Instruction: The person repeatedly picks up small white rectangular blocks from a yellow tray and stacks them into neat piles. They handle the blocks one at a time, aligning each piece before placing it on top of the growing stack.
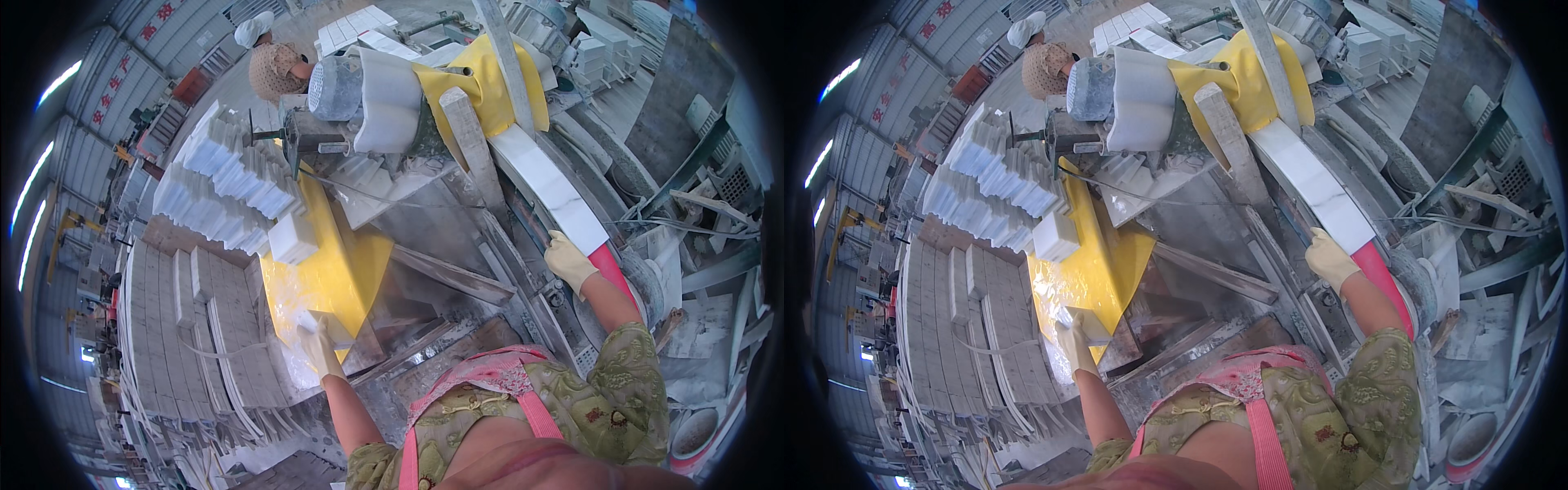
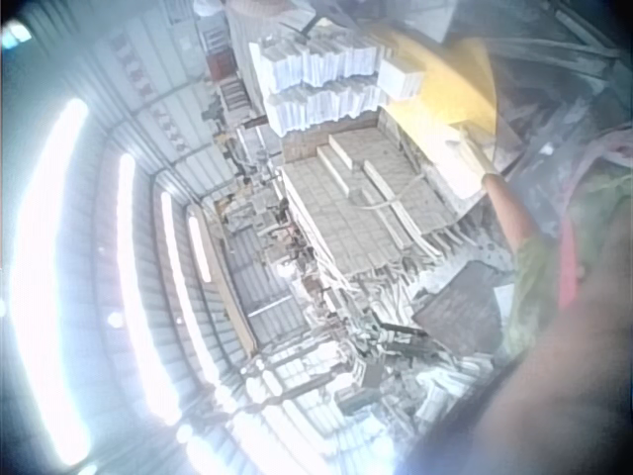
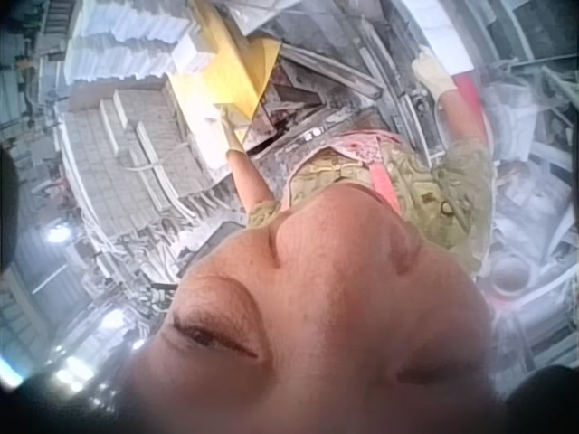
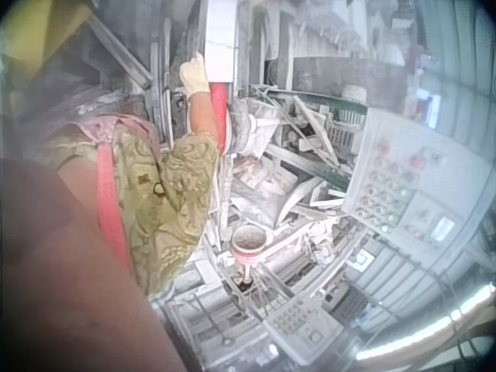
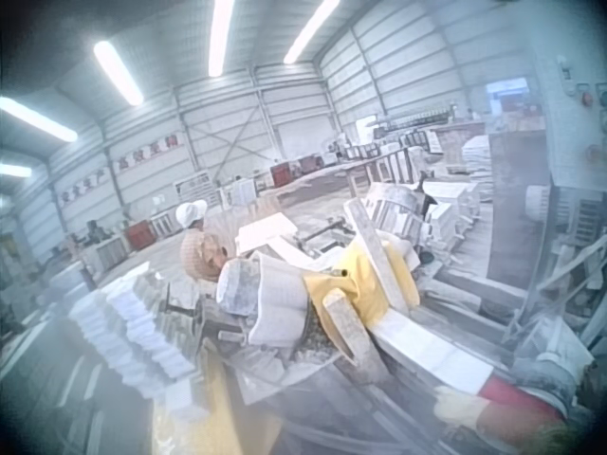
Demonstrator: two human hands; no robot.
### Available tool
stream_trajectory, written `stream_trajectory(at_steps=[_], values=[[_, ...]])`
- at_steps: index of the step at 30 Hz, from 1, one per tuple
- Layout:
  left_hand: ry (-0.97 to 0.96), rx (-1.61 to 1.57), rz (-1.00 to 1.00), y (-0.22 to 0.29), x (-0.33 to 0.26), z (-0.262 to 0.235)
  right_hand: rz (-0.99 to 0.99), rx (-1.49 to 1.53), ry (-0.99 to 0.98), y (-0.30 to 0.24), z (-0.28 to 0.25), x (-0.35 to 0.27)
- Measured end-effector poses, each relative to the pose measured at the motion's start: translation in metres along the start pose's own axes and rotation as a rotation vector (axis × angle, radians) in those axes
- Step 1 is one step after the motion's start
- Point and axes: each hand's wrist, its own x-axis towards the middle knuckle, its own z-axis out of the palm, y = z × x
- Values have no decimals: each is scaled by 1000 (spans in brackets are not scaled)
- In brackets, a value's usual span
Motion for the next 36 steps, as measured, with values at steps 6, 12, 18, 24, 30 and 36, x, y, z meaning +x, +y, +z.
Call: stream_trajectory(at_steps=[6,12,18,24,30,36], values=[[-7,-17,-9,-1,1,0,-1,-1,0,0,1,1],[-7,-31,14,-4,2,1,5,-9,-16,0,4,1],[-60,-72,-32,-6,4,-1,-25,-34,-69,2,8,0],[-19,-49,-17,-12,5,0,-17,2,-110,4,8,0],[-18,142,-106,-14,10,3,50,78,-116,6,11,7],[15,168,-108,-5,6,3,120,153,-276,-10,-19,20]])
